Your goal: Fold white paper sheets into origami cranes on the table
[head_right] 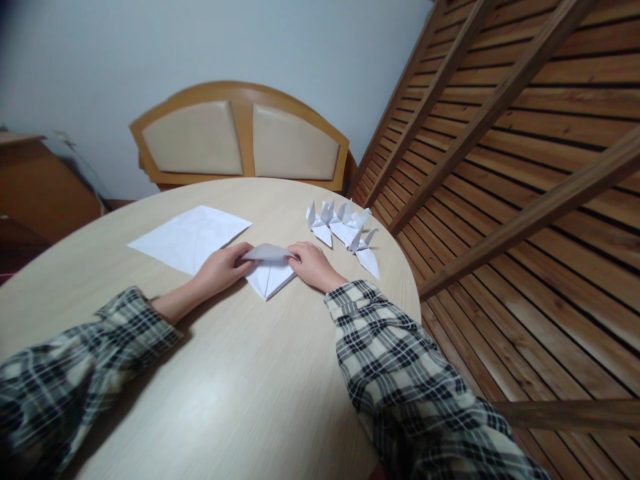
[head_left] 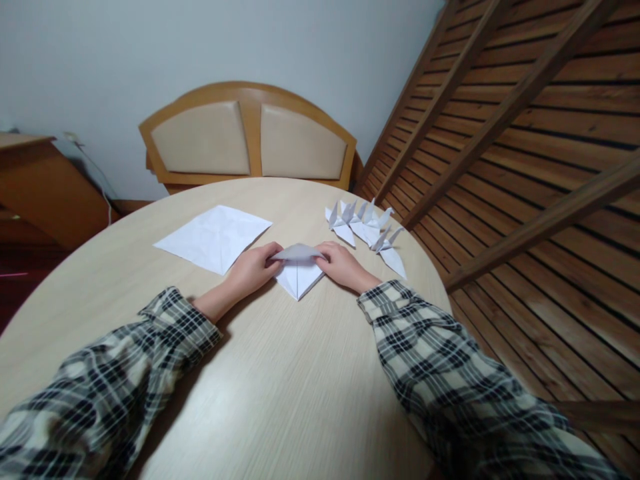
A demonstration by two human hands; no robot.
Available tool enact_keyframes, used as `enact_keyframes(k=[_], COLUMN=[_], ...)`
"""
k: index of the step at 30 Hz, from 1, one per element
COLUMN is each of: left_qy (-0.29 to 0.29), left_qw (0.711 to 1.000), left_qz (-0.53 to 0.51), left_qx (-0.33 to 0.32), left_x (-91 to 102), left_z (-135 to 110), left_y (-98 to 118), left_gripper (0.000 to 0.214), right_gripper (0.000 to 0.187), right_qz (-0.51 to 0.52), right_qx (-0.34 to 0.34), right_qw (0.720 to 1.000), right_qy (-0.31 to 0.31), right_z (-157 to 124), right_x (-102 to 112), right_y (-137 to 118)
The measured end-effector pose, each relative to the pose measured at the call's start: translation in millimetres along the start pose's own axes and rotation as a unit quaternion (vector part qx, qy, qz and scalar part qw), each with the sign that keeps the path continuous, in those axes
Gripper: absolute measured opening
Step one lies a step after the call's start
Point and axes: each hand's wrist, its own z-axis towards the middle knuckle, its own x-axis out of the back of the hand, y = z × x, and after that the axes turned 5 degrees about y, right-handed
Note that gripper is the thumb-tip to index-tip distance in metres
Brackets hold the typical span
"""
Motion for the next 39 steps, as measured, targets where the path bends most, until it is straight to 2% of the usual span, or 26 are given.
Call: enact_keyframes(k=[7, 16, 25, 28, 34, 39], left_qy=[0.025, 0.045, 0.045, 0.04, 0.057, 0.079], left_qw=[0.999, 0.998, 0.996, 0.996, 0.995, 0.995], left_qz=[0.001, -0.022, -0.001, 0.01, 0.011, 0.013], left_qx=[0.029, 0.043, 0.077, 0.078, 0.082, 0.06], left_x=[-4.0, -7.0, -5.2, -5.2, -6.5, -9.7], left_z=[3, 9, 10, 9, 7, 6], left_y=[-3, -6, 2, 4, 4, 0], left_gripper=[0.014, 0.012, 0.008, 0.016, 0.047, 0.051], right_gripper=[0.02, 0.018, 0.015, 0.015, 0.017, 0.017], right_qz=[-0.009, 0.013, 0.024, 0.029, 0.034, 0.033], right_qx=[-0.066, -0.107, -0.139, -0.14, -0.126, -0.122], right_qw=[0.997, 0.992, 0.987, 0.987, 0.989, 0.99], right_qy=[0.026, 0.061, 0.074, 0.07, 0.066, 0.063], right_z=[2, 3, 3, 3, 3, 4], right_x=[0, -9, -13, -12, -11, -11], right_y=[-5, -8, -14, -15, -17, -18])
